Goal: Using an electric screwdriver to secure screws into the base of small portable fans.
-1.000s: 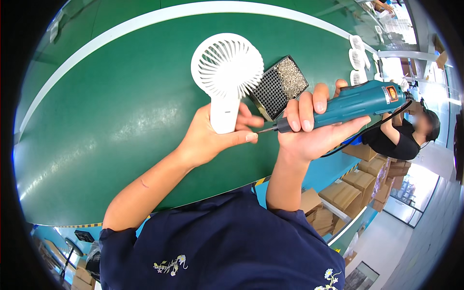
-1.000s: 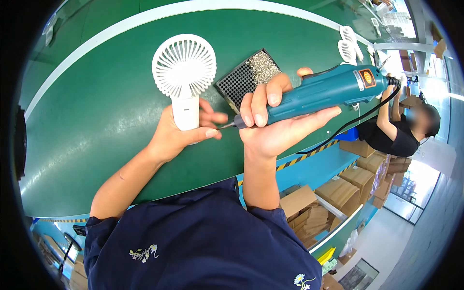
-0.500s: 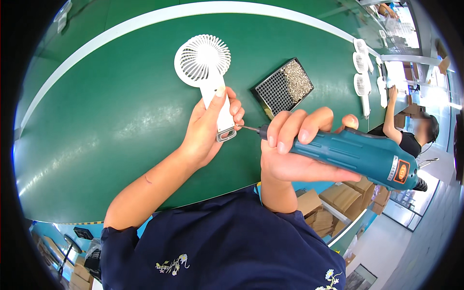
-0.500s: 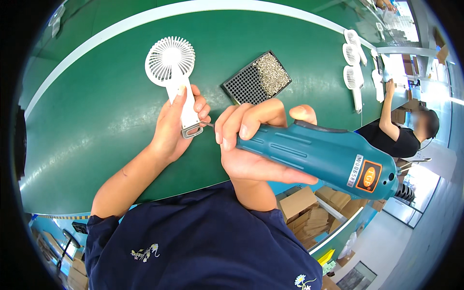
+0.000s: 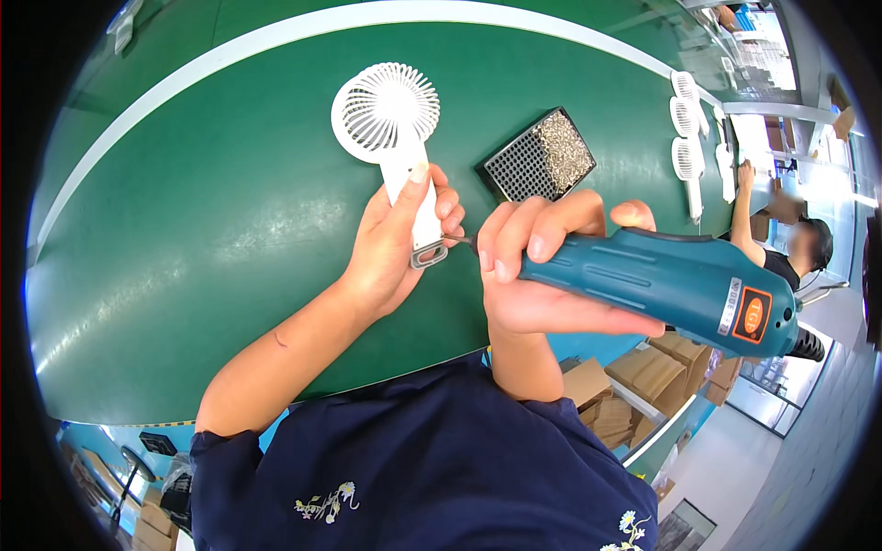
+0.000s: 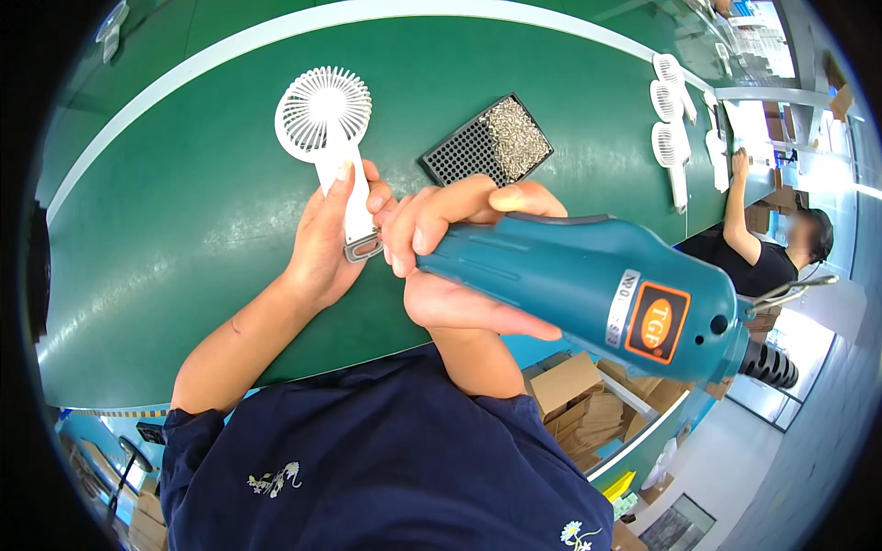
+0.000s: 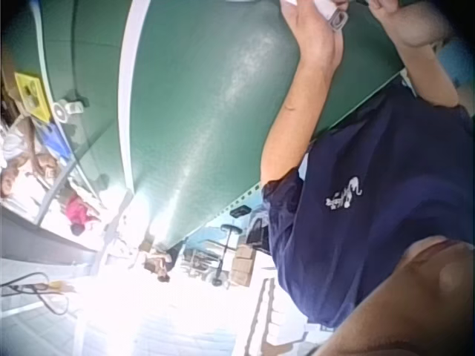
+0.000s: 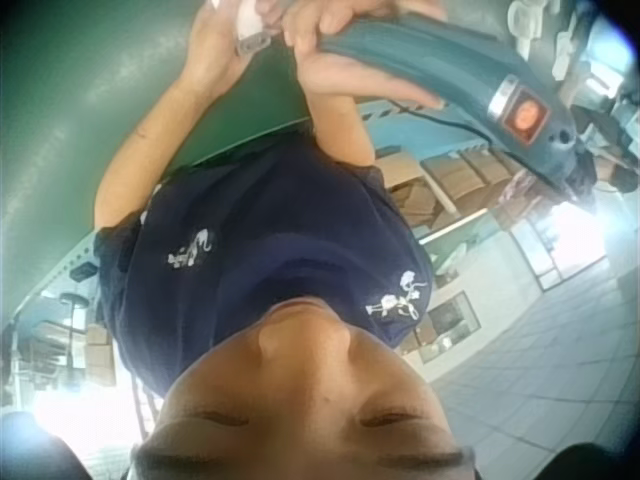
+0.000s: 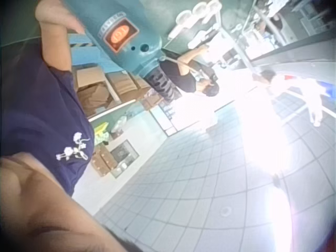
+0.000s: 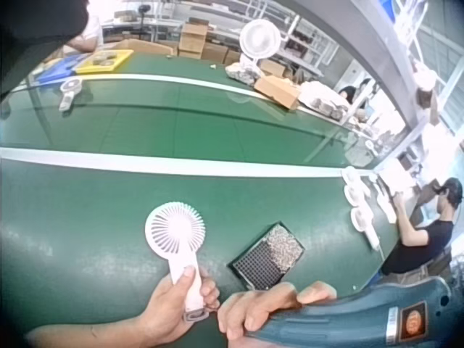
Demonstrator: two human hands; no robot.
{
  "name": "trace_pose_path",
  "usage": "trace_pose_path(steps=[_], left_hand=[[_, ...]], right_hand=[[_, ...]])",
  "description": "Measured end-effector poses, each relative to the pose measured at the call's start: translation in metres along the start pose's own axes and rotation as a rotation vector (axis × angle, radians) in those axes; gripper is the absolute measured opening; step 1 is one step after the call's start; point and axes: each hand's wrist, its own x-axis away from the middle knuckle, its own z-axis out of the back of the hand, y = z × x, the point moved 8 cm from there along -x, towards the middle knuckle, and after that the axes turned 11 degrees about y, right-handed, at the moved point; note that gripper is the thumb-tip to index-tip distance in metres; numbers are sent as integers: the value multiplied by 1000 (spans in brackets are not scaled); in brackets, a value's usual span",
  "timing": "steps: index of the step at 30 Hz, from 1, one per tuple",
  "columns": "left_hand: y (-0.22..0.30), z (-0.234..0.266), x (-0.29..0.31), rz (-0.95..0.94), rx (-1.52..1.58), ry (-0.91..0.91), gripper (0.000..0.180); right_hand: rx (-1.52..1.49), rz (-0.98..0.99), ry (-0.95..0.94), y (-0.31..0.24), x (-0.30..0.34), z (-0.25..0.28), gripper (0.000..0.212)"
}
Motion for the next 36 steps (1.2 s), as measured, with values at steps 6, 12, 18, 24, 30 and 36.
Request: trace_pose_path(steps=[6,12,18,24,30,36], left_hand=[[0,-5,0,12,6,-29,30],[1,-4,-2,-2,45,-67,32],[2,-3,1,-14,33,-69,27],[5,-2,1,-18,56,-40,27],[5,-6,-1,-10,53,-59,27],[3,-5,0,-17,1,-48,29]], right_hand=[[9,-24,-87,-4,0,-4,89],[77,115,-24,-51,-21,2,78],[364,269,259,-67,-39,63,83],[513,263,377,-61,-35,87,83],[537,237,388,-57,-38,87,82],[556,217,388,-55,-37,87,82]])
